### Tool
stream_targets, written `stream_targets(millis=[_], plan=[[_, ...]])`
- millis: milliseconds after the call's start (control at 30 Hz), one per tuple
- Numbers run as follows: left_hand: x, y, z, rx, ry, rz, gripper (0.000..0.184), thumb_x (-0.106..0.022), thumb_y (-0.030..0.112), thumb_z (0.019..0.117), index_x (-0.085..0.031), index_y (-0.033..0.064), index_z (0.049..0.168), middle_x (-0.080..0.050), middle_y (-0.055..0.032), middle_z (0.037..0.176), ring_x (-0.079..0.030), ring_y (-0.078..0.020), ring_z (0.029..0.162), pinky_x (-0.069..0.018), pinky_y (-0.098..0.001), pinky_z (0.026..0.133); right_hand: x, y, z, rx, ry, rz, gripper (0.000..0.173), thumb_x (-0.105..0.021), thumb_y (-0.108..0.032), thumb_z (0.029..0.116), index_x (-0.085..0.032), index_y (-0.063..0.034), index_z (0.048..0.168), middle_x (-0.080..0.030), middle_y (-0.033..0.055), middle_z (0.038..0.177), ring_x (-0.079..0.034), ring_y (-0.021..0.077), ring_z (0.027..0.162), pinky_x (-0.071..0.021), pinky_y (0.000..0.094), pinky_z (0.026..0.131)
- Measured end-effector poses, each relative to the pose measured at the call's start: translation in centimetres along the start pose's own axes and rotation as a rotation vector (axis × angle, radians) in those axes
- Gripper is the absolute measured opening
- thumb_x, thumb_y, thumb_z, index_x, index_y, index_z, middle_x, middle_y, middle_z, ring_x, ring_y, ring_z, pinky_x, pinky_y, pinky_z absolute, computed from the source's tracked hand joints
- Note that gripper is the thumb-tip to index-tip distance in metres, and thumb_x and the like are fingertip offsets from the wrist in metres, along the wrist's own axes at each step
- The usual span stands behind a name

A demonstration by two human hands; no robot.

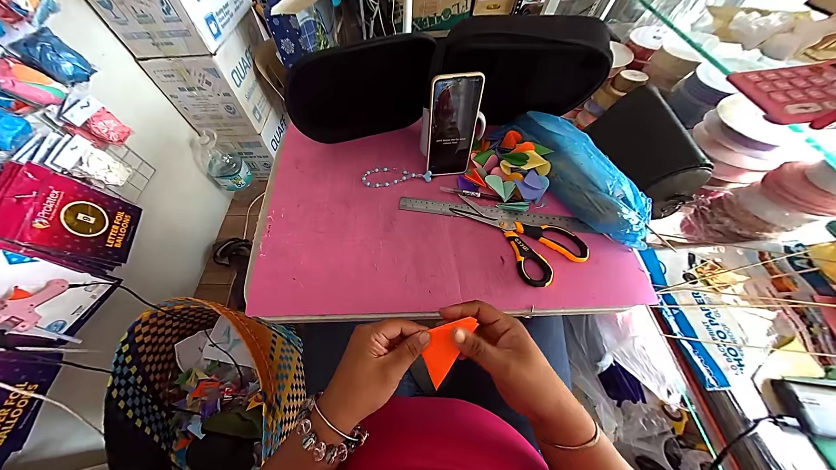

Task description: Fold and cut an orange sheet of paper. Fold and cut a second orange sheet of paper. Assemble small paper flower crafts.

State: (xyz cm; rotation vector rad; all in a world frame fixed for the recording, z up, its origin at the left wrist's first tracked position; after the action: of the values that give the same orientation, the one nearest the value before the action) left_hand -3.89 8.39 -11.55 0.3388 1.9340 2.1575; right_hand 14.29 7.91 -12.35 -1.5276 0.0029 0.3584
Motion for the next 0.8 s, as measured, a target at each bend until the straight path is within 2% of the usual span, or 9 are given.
stream_targets(millis=[67,167,233,300,400,467,533,633,800], plan=[[-0.15,0.00,0.00,0.006,0.019,-0.024,0.012,-0.064,0.007,0.0984,-0.075,0.0023,0.098,-0.073,0.0050,0.083,-0.065,0.0015,0.071,-0.0553,-0.0152,0.066,-0.61,0.48,-0.02,0.062,0.009,0.012,0.013,-0.072,-0.008,0.0936,-0.070,-0.0055,0.106,-0.075,-0.0008,0.097,-0.072,0.0067,0.086,-0.0614,0.0245,0.078],[-0.29,-0.09,0.10,0.021,0.045,-0.068,0.014,-0.062,0.007,0.0996,-0.074,0.0010,0.104,-0.073,0.0020,0.088,-0.067,-0.0015,0.074,-0.0569,-0.0175,0.066,-0.61,0.69,0.14,0.143,0.074,0.001,0.006,-0.073,-0.006,0.0925,-0.072,-0.0086,0.098,-0.073,-0.0027,0.092,-0.070,0.0051,0.081,-0.0611,0.0228,0.075],[-0.09,-0.19,0.22,0.050,0.058,-0.106,0.015,-0.062,0.005,0.0995,-0.073,-0.0001,0.107,-0.074,-0.0009,0.091,-0.069,-0.0040,0.076,-0.0577,-0.0189,0.066,-0.55,0.59,0.22,0.143,0.100,0.007,0.006,-0.072,-0.005,0.0929,-0.071,-0.0087,0.098,-0.074,-0.0018,0.091,-0.071,0.0057,0.079,-0.0616,0.0230,0.072],[0.07,-0.26,0.24,0.086,0.070,-0.124,0.013,-0.062,0.004,0.0989,-0.073,0.0003,0.105,-0.074,-0.0009,0.089,-0.070,-0.0049,0.075,-0.0584,-0.0198,0.066,-0.59,0.55,0.20,0.140,0.108,0.007,0.006,-0.072,-0.005,0.0928,-0.071,-0.0081,0.098,-0.074,-0.0010,0.091,-0.071,0.0062,0.079,-0.0620,0.0235,0.071],[0.09,-0.29,0.14,0.137,0.091,-0.166,0.015,-0.061,0.003,0.0988,-0.073,-0.0003,0.105,-0.075,-0.0028,0.088,-0.071,-0.0074,0.075,-0.0599,-0.0219,0.065,-0.86,0.52,0.08,0.146,0.109,0.002,0.009,-0.072,-0.003,0.0925,-0.071,-0.0062,0.101,-0.075,0.0001,0.093,-0.072,0.0075,0.081,-0.0624,0.0247,0.075],[0.17,-0.31,0.11,0.139,0.115,-0.183,0.015,-0.061,0.003,0.0991,-0.074,-0.0009,0.106,-0.076,-0.0038,0.088,-0.072,-0.0085,0.075,-0.0606,-0.0228,0.064,-1.06,0.47,0.01,0.153,0.086,-0.023,0.016,-0.071,0.000,0.0921,-0.069,-0.0040,0.108,-0.076,0.0015,0.099,-0.073,0.0093,0.087,-0.0626,0.0256,0.080],[0.22,-0.31,0.06,0.151,0.114,-0.194,0.015,-0.061,0.003,0.0993,-0.073,-0.0013,0.107,-0.076,-0.0049,0.090,-0.073,-0.0098,0.077,-0.0615,-0.0242,0.065,-1.14,0.54,-0.05,0.172,0.080,-0.057,0.019,-0.070,0.001,0.0920,-0.068,-0.0030,0.111,-0.075,0.0020,0.102,-0.073,0.0093,0.089,-0.0625,0.0250,0.080],[0.16,-0.25,-0.03,0.183,0.084,-0.204,0.016,-0.060,0.001,0.0988,-0.072,-0.0017,0.110,-0.076,-0.0057,0.094,-0.074,-0.0113,0.081,-0.0628,-0.0262,0.069,-1.09,0.62,-0.06,0.201,0.106,-0.089,0.017,-0.070,0.001,0.0920,-0.069,-0.0029,0.108,-0.075,0.0023,0.100,-0.073,0.0083,0.085,-0.0622,0.0235,0.076],[0.26,-0.37,-0.07,0.221,0.102,-0.247,0.017,-0.058,-0.002,0.0979,-0.072,-0.0019,0.107,-0.076,-0.0056,0.092,-0.074,-0.0112,0.079,-0.0630,-0.0263,0.069,-1.22,0.75,-0.13,0.218,0.113,-0.091,0.015,-0.072,0.000,0.0911,-0.073,-0.0055,0.106,-0.072,0.0014,0.103,-0.071,0.0076,0.086,-0.0625,0.0229,0.076]])
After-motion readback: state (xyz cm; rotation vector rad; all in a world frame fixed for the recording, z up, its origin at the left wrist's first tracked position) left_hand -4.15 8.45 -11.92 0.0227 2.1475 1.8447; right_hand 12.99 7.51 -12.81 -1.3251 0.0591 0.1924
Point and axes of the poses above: each hand's wrist, its own z-axis towards the middle knuckle, its own x-axis out of the back of the hand, y = z × x, the point moved 5 cm from there along z, towards the middle knuckle
